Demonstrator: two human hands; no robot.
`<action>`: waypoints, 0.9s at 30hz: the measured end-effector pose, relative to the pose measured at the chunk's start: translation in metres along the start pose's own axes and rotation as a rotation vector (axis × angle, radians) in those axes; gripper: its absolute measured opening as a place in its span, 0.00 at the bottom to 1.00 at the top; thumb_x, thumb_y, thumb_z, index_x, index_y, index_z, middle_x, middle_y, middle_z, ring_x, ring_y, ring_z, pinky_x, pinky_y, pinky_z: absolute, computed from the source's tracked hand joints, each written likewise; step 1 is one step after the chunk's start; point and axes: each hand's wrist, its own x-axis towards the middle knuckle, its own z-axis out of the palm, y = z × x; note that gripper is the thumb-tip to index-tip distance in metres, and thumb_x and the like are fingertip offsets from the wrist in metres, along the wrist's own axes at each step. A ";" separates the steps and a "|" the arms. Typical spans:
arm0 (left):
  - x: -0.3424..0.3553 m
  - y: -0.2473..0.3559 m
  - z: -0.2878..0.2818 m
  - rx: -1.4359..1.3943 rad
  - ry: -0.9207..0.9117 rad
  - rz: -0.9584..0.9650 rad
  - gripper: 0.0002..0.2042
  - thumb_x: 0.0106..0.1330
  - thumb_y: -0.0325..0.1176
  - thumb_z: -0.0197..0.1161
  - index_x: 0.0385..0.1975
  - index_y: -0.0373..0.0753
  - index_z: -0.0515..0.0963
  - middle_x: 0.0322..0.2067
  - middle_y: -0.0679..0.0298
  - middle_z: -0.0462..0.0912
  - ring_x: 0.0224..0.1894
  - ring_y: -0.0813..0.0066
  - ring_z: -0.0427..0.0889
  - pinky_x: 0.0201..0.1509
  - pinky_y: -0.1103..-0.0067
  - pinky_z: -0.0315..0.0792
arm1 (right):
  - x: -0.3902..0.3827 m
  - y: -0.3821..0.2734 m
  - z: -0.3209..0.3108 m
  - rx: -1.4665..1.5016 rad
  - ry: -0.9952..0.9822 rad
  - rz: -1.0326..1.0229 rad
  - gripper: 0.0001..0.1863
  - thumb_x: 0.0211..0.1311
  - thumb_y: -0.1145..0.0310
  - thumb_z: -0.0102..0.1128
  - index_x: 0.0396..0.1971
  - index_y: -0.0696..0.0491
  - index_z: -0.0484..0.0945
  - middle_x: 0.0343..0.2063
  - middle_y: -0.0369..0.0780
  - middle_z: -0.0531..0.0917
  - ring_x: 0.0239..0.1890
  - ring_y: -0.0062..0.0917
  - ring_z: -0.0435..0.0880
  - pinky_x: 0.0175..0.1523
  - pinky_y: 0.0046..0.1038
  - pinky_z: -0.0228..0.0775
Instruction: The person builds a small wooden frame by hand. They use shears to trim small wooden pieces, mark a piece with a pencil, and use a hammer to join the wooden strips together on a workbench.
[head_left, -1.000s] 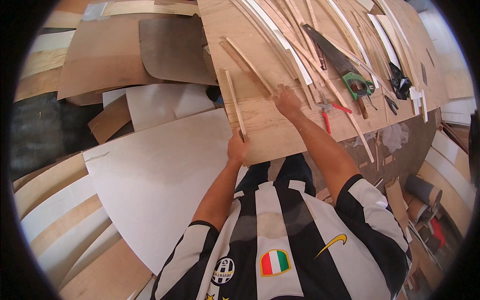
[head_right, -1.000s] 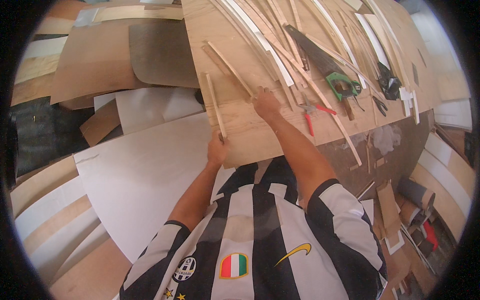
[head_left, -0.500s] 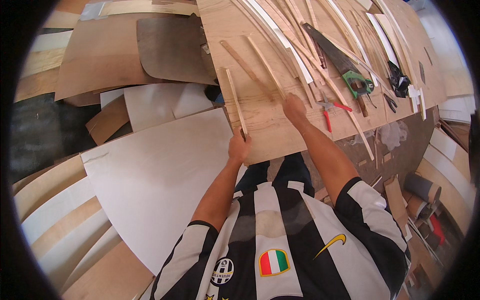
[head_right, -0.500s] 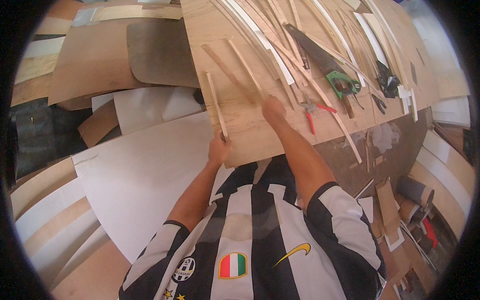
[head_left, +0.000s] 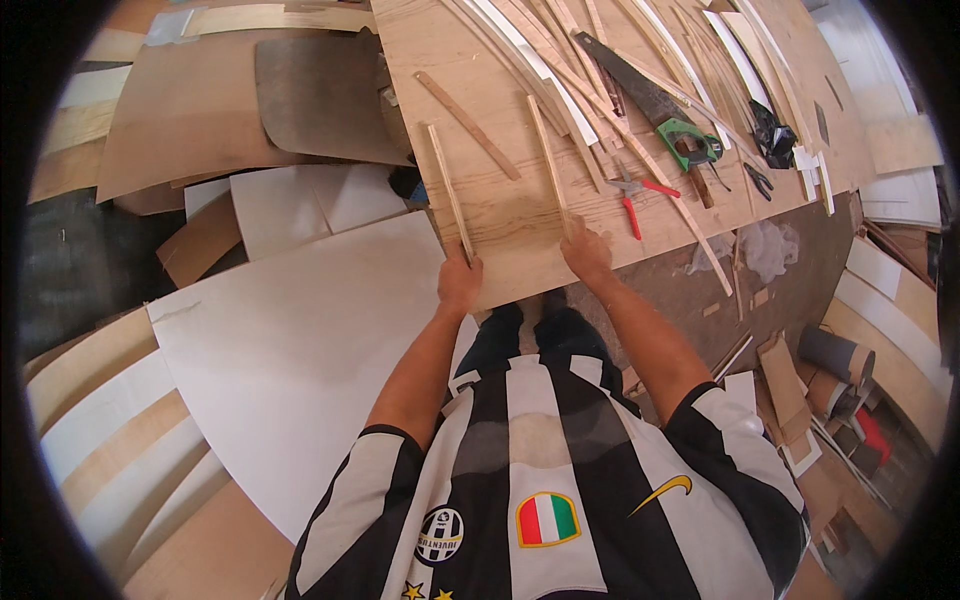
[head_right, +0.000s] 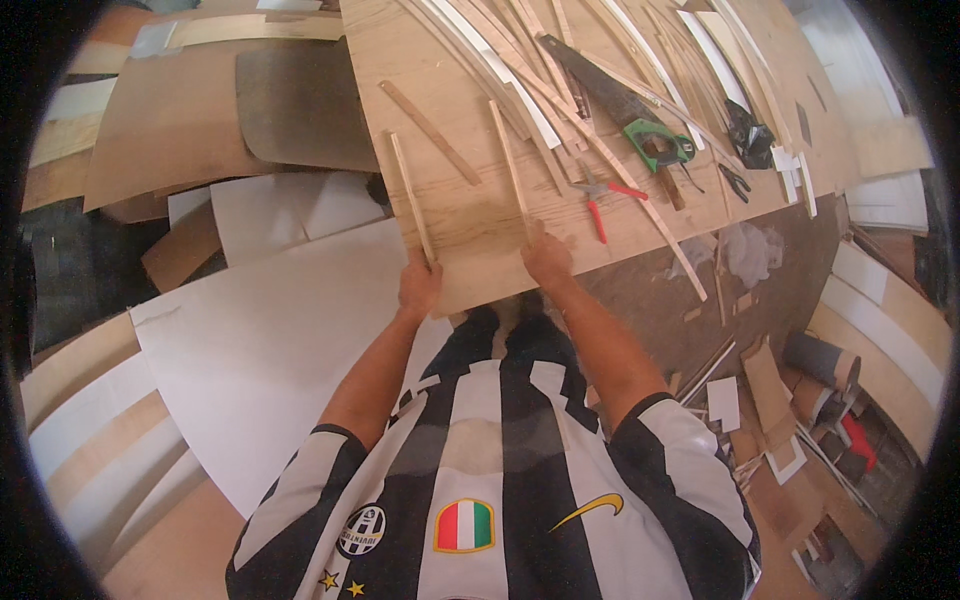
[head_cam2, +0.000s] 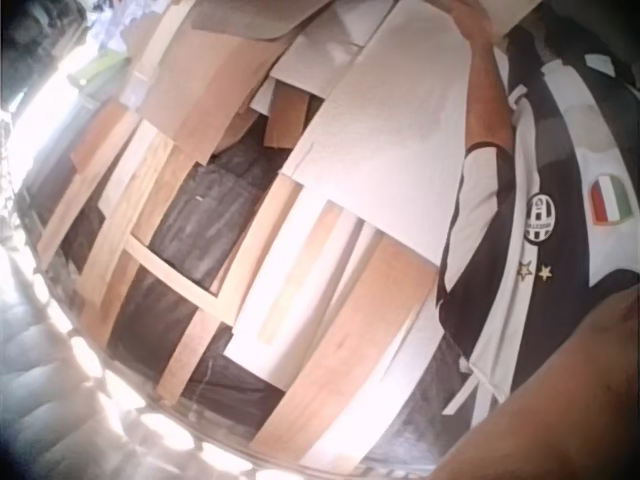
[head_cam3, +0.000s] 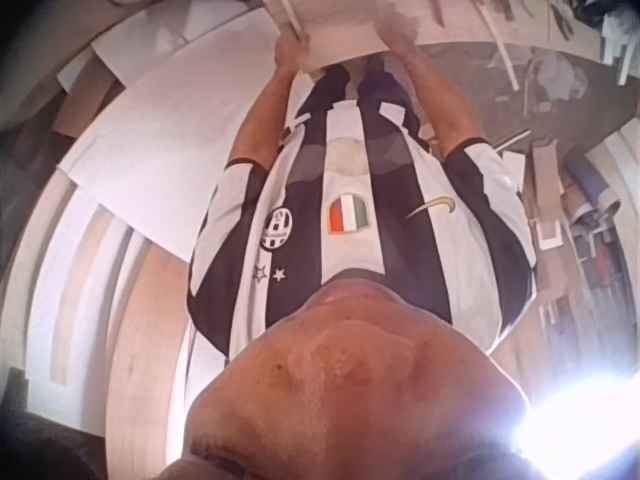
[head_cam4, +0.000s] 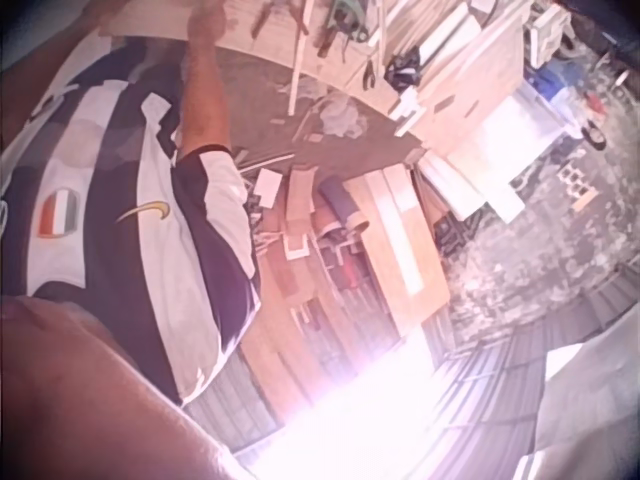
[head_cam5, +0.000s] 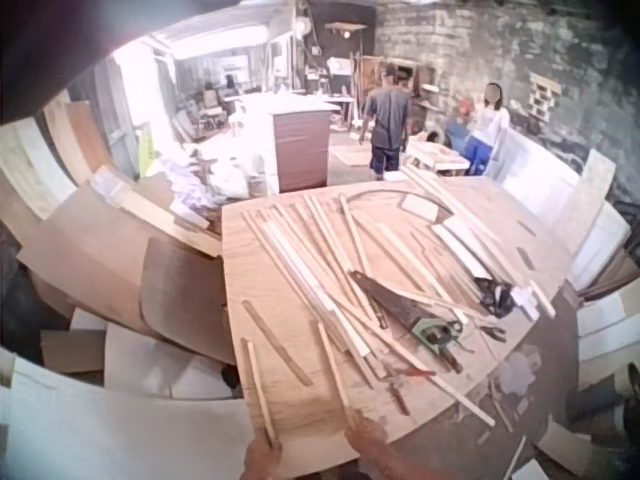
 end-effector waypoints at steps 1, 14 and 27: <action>-0.003 0.001 0.001 0.011 -0.011 -0.033 0.24 0.67 0.38 0.62 0.60 0.35 0.67 0.39 0.36 0.85 0.44 0.33 0.84 0.48 0.49 0.76 | 0.002 0.001 0.001 0.019 -0.019 0.007 0.32 0.63 0.61 0.59 0.66 0.54 0.65 0.35 0.56 0.87 0.38 0.54 0.87 0.47 0.56 0.78; -0.058 0.001 0.018 0.063 0.036 -0.152 0.25 0.68 0.40 0.60 0.61 0.36 0.66 0.41 0.35 0.84 0.46 0.31 0.83 0.50 0.47 0.75 | -0.023 0.033 0.011 -0.032 -0.143 -0.056 0.36 0.63 0.63 0.58 0.71 0.52 0.61 0.32 0.56 0.86 0.38 0.55 0.87 0.46 0.57 0.79; -0.087 -0.011 0.041 -0.006 0.183 -0.031 0.24 0.67 0.40 0.61 0.60 0.36 0.70 0.43 0.36 0.84 0.47 0.33 0.83 0.52 0.49 0.75 | -0.042 0.030 -0.011 0.076 -0.190 -0.152 0.48 0.58 0.66 0.58 0.78 0.47 0.48 0.32 0.60 0.85 0.38 0.60 0.85 0.48 0.58 0.77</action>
